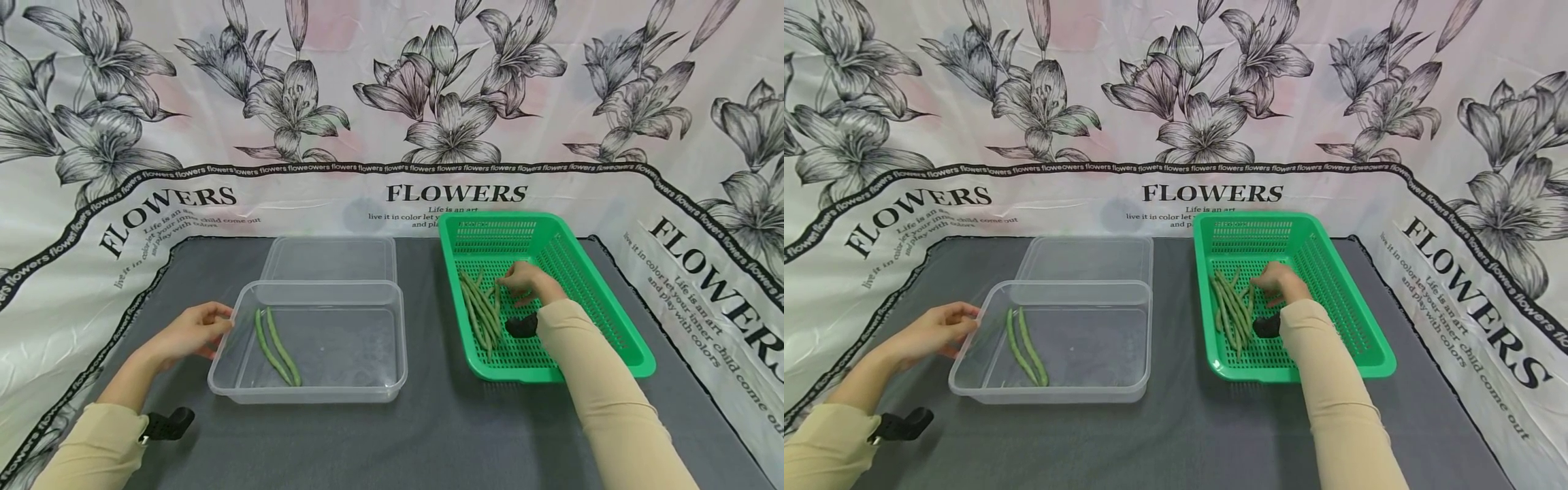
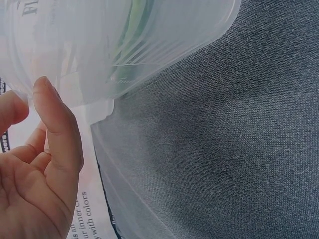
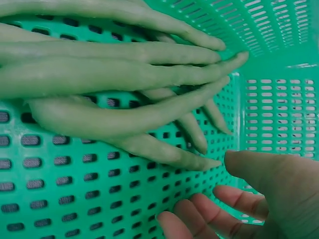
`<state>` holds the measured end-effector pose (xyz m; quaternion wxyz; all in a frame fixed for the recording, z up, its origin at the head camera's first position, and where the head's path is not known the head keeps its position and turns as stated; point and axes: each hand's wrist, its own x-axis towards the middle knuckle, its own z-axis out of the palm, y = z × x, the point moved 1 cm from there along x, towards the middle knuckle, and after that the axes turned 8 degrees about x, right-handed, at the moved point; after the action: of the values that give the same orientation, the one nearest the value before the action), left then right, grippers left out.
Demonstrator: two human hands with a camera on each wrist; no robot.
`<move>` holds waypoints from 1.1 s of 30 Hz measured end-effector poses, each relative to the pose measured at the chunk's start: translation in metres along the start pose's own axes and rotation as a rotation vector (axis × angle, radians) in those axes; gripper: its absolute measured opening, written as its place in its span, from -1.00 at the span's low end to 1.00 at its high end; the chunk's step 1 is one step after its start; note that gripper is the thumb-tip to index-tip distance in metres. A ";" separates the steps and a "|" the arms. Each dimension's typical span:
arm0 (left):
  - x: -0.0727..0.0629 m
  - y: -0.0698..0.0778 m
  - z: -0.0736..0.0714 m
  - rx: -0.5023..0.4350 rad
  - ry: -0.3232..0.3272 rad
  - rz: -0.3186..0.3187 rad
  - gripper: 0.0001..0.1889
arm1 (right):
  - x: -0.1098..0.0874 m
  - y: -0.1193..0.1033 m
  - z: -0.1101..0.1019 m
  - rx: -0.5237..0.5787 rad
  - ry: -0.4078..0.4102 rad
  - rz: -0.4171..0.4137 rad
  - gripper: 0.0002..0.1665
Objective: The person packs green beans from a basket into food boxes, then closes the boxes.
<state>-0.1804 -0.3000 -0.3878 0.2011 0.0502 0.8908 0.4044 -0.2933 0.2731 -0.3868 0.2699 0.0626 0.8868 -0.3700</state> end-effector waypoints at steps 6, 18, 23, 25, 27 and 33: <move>0.001 0.000 0.001 -0.004 0.001 -0.009 -0.50 | 0.003 0.001 0.006 -0.022 -0.016 0.029 -0.59; 0.001 -0.001 0.000 0.003 0.005 0.004 -0.50 | 0.010 0.002 0.014 -0.039 0.009 0.088 -0.66; 0.000 -0.002 0.000 0.000 0.005 0.006 -0.49 | 0.012 -0.001 0.016 -0.020 0.009 0.109 -0.76; 0.000 -0.002 0.000 -0.001 0.004 0.008 -0.49 | 0.012 -0.002 0.017 -0.012 0.010 0.110 -0.74; 0.000 -0.002 0.000 -0.003 0.004 0.010 -0.50 | 0.012 -0.003 0.017 -0.008 0.009 0.105 -0.74; 0.000 -0.002 -0.001 -0.001 0.006 0.004 -0.50 | 0.008 -0.005 0.016 0.047 0.003 0.057 -0.80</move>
<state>-0.1805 -0.3022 -0.3889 0.1978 0.0507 0.8911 0.4054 -0.2942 0.2573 -0.3971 0.2774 0.0947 0.8761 -0.3828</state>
